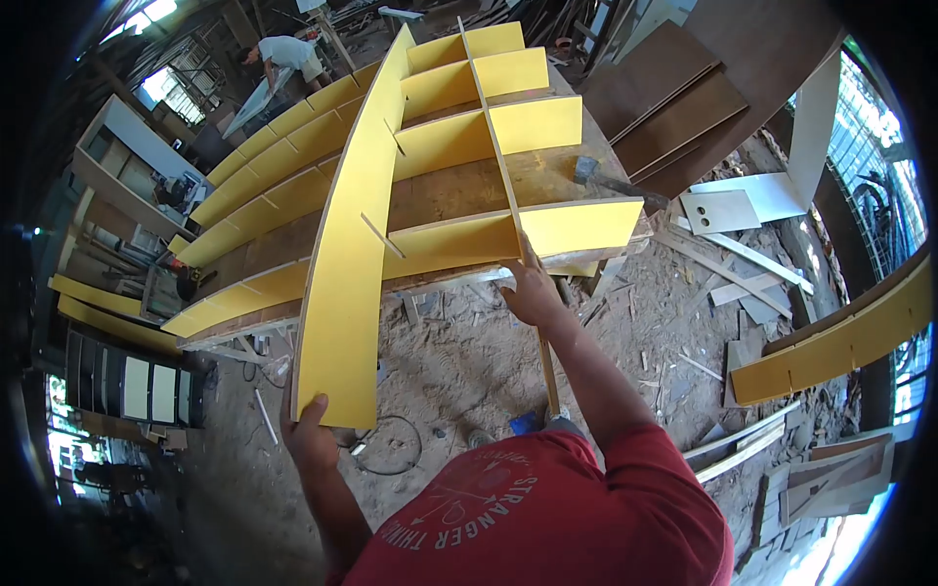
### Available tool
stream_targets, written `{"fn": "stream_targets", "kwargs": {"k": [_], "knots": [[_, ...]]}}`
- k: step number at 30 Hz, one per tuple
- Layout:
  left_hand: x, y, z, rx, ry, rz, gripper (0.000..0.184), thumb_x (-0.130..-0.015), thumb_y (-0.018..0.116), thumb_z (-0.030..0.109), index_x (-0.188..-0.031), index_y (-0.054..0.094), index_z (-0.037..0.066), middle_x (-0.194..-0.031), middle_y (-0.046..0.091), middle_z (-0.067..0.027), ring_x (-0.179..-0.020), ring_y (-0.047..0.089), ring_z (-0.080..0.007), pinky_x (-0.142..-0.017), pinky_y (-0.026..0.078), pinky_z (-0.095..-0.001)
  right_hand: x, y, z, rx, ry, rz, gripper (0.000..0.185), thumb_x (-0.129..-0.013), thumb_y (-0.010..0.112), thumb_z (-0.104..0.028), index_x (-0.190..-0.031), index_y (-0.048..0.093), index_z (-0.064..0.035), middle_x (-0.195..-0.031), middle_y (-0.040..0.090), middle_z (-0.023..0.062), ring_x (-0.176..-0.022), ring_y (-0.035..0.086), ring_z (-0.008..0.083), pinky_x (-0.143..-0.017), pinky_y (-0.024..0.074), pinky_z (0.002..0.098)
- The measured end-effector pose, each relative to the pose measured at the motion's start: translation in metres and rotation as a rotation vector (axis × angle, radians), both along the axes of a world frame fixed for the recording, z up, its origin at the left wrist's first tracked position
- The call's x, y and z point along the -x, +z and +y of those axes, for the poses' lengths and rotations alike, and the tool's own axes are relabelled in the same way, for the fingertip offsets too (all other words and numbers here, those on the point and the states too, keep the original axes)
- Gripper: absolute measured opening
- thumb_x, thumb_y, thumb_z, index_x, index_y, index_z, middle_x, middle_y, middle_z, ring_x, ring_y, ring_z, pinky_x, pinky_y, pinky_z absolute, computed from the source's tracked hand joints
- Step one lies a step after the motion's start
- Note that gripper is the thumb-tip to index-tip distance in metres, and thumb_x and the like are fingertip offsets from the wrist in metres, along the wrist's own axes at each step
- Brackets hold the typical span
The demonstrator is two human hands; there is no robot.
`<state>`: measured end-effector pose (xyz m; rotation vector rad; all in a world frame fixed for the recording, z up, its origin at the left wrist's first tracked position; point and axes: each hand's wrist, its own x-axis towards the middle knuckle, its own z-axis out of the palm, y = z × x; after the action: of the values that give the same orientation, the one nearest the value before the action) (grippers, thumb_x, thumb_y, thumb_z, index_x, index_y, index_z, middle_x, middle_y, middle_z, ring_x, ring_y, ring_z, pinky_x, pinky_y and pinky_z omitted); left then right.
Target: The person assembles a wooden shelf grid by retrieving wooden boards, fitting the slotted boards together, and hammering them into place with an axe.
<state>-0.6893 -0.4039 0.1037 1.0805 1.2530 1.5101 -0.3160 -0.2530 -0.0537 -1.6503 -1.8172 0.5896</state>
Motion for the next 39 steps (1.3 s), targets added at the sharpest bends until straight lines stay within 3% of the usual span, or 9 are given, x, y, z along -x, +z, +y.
{"fn": "stream_targets", "kwargs": {"k": [3, 6, 9, 15, 19, 28, 34, 37, 39], "knots": [[-0.035, 0.008, 0.0, -0.006, 0.032, -0.012, 0.074, -0.086, 0.057, -0.007, -0.158, 0.039, -0.01, -0.154, 0.054, -0.0216, -0.142, 0.053, -0.0301, -0.122, 0.038, -0.041, 0.001, 0.011, -0.003, 0.071, 0.003, 0.015, 0.059, -0.087, 0.069, -0.003, -0.145, 0.06, -0.0101, -0.173, 0.014, 0.0295, -0.158, 0.024, 0.0458, -0.126, 0.0336, 0.0464], [-0.04, 0.011, 0.005, -0.026, 0.056, -0.054, 0.074, -0.087, 0.056, -0.007, -0.158, 0.039, -0.01, -0.155, 0.054, -0.0214, -0.143, 0.053, -0.0299, -0.122, 0.039, -0.041, -0.003, -0.017, 0.009, -0.122, 0.016, 0.007, 0.067, -0.079, 0.06, 0.009, -0.143, 0.063, -0.0092, -0.172, 0.018, 0.0306, -0.159, 0.025, 0.0449, -0.125, 0.0361, 0.0468], [-0.033, 0.001, 0.001, -0.041, 0.078, -0.071, 0.074, -0.086, 0.056, -0.007, -0.158, 0.04, -0.01, -0.155, 0.053, -0.0215, -0.143, 0.052, -0.0299, -0.121, 0.039, -0.041, -0.002, -0.018, 0.006, -0.081, -0.009, 0.207, 0.072, -0.074, 0.049, 0.017, -0.14, 0.065, -0.0076, -0.171, 0.019, 0.0317, -0.159, 0.023, 0.0458, -0.126, 0.0336, 0.0461], [-0.031, -0.011, 0.011, -0.085, 0.066, -0.045, 0.071, -0.087, 0.057, -0.004, -0.156, 0.043, -0.011, -0.156, 0.052, -0.0214, -0.144, 0.052, -0.0305, -0.121, 0.039, -0.0413, -0.001, -0.012, 0.003, -0.091, 0.01, 0.211, 0.066, -0.077, 0.044, 0.018, -0.135, 0.067, -0.0051, -0.17, 0.023, 0.0335, -0.16, 0.02, 0.0454, -0.129, 0.0269, 0.0444], [-0.03, -0.015, 0.002, -0.075, 0.107, 0.083, 0.07, -0.088, 0.057, -0.002, -0.155, 0.043, -0.011, -0.157, 0.051, -0.0212, -0.145, 0.051, -0.0306, -0.121, 0.039, -0.0414, -0.001, -0.014, 0.004, -0.137, 0.014, 0.194, 0.063, -0.078, 0.044, 0.018, -0.131, 0.069, -0.0054, -0.17, 0.023, 0.0335, -0.16, 0.018, 0.0454, -0.13, 0.0259, 0.0439], [-0.032, 0.001, 0.016, -0.109, 0.096, -0.006, 0.069, -0.088, 0.057, -0.002, -0.155, 0.043, -0.013, -0.149, 0.058, -0.0241, -0.138, 0.058, -0.0302, -0.119, 0.041, -0.0394, -0.001, -0.021, 0.007, -0.137, 0.033, 0.174, 0.054, -0.076, 0.047, 0.018, -0.117, 0.071, -0.0059, -0.171, 0.022, 0.0325, -0.16, 0.02, 0.0462, -0.129, 0.0261, 0.0439], [-0.021, 0.019, 0.023, -0.135, 0.149, 0.129, 0.069, -0.088, 0.058, 0.0, -0.153, 0.043, -0.015, -0.152, 0.056, -0.025, -0.14, 0.056, -0.0296, -0.119, 0.041, -0.0387, 0.001, -0.015, 0.004, -0.14, 0.045, 0.16, 0.051, -0.077, 0.047, 0.017, -0.114, 0.073, -0.0066, -0.17, 0.023, 0.0329, -0.16, 0.02, 0.0474, -0.13, 0.0254, 0.0464], [-0.025, 0.041, 0.028, -0.103, 0.111, 0.091, 0.068, -0.088, 0.057, -0.001, -0.153, 0.044, -0.015, -0.156, 0.053, -0.024, -0.143, 0.053, -0.0307, -0.122, 0.038, -0.0399, 0.002, -0.013, 0.004, -0.16, 0.048, 0.126, 0.045, -0.08, 0.052, 0.016, -0.115, 0.072, -0.0047, -0.169, 0.022, 0.0333, -0.159, 0.023, 0.0467, -0.128, 0.0303, 0.0449], [-0.02, 0.03, 0.026, -0.114, 0.116, 0.12, 0.068, -0.088, 0.058, 0.002, -0.153, 0.045, -0.014, -0.155, 0.053, -0.0242, -0.142, 0.054, -0.0292, -0.12, 0.039, -0.0385, 0.001, -0.017, 0.005, -0.167, 0.047, 0.109, 0.045, -0.079, 0.052, 0.015, -0.115, 0.072, -0.0047, -0.169, 0.023, 0.0333, -0.158, 0.024, 0.0471, -0.127, 0.0319, 0.0451]]}}
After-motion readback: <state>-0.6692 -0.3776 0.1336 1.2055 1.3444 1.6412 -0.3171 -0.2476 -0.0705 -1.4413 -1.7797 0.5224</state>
